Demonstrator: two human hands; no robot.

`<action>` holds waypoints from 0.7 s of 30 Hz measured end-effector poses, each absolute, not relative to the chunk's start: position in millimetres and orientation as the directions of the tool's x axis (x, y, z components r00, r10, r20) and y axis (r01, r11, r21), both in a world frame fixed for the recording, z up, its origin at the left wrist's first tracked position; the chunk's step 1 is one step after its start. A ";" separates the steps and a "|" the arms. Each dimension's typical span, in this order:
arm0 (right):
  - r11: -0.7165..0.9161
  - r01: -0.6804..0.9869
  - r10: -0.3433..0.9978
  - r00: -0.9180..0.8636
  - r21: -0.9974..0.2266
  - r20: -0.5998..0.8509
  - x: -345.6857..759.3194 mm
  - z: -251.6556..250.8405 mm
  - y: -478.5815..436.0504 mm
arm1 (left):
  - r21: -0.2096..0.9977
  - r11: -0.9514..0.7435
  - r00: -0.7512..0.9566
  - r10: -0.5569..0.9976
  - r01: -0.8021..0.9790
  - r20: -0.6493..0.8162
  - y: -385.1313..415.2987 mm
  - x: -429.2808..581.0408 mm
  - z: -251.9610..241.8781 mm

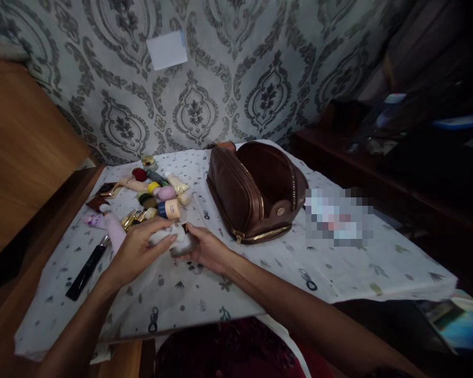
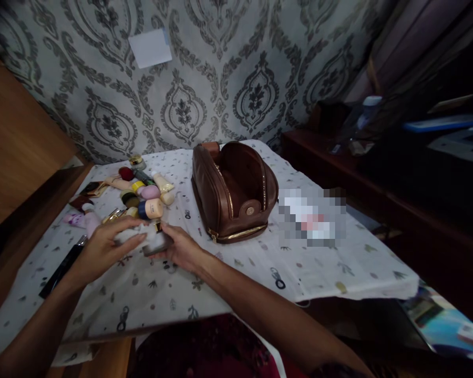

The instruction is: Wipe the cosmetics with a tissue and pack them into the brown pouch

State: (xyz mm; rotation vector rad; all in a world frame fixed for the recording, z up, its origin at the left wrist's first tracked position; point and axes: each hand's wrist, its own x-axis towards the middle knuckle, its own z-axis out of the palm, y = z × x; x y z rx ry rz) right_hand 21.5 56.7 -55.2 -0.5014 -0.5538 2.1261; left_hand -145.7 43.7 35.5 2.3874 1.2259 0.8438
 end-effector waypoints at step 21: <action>-0.611 -0.611 0.765 -0.619 -0.503 -0.176 24.2 -54.1 57.1 | 0.518 -0.563 0.472 0.826 0.644 0.309 35.7 -144.7 36.5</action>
